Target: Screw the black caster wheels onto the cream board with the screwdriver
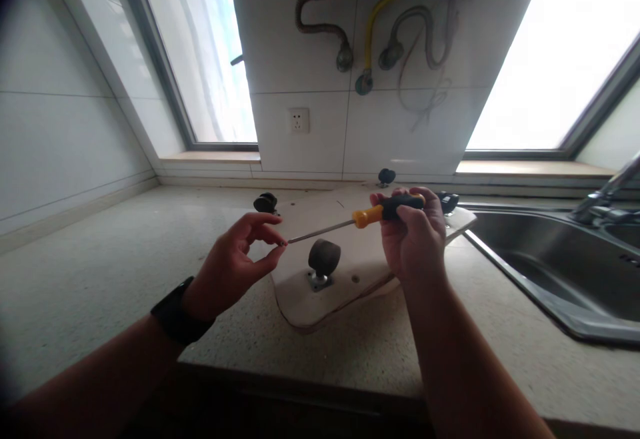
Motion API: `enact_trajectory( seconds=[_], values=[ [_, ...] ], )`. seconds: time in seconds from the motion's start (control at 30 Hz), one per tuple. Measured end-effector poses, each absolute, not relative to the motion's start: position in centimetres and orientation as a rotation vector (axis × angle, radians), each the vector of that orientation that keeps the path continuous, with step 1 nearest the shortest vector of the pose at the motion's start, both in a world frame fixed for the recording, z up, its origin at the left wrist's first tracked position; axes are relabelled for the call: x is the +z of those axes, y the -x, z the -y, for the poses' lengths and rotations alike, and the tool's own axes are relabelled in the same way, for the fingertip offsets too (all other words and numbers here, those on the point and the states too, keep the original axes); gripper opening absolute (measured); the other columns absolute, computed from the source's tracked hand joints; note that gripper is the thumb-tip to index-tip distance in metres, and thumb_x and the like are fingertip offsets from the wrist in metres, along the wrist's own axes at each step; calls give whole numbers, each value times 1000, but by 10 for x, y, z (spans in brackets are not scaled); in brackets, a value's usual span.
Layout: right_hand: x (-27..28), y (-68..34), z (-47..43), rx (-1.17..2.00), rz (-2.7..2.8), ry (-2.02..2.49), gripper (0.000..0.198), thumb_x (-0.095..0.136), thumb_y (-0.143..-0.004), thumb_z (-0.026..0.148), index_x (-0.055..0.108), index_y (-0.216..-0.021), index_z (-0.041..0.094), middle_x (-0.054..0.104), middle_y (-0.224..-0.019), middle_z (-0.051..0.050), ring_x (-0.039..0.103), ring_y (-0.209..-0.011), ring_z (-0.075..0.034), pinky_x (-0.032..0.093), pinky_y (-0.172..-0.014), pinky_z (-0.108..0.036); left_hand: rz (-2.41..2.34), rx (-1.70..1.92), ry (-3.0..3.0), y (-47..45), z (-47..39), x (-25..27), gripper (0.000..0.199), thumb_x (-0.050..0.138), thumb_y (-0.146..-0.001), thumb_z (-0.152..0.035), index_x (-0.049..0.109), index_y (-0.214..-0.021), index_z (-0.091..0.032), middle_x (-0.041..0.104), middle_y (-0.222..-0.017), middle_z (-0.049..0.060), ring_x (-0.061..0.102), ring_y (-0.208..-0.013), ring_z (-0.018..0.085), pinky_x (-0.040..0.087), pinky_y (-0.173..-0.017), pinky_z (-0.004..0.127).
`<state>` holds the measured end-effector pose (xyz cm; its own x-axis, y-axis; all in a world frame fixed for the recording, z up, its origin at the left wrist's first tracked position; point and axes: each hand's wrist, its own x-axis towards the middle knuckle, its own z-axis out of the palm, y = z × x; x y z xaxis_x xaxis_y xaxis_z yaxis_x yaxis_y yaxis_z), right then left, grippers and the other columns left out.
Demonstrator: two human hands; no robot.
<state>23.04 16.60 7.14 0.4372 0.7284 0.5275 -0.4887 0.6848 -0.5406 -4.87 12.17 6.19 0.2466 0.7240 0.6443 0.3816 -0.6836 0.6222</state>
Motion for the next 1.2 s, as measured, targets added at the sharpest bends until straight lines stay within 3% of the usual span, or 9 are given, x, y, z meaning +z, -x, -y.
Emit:
enact_trajectory(
  seconds=[0.57, 1.2],
  values=[
    [69, -228, -165, 766, 874, 331, 34, 70, -66, 8, 65, -94, 25, 66, -90, 3, 69, -87, -15, 62, -93, -43, -1074, 1378, -2372, 47, -116, 68, 48, 73, -87, -13, 52, -128, -24, 76, -97, 1, 70, -90, 19, 54, -86, 39],
    [69, -224, -162, 736, 903, 360, 33, 72, -66, 9, 66, -93, 26, 65, -92, 3, 68, -87, -15, 62, -94, -44, -1086, 1352, -2479, 48, -118, 67, 58, 72, -87, -10, 44, -137, -22, 77, -97, 2, 72, -98, 22, 53, -96, 43]
  ],
)
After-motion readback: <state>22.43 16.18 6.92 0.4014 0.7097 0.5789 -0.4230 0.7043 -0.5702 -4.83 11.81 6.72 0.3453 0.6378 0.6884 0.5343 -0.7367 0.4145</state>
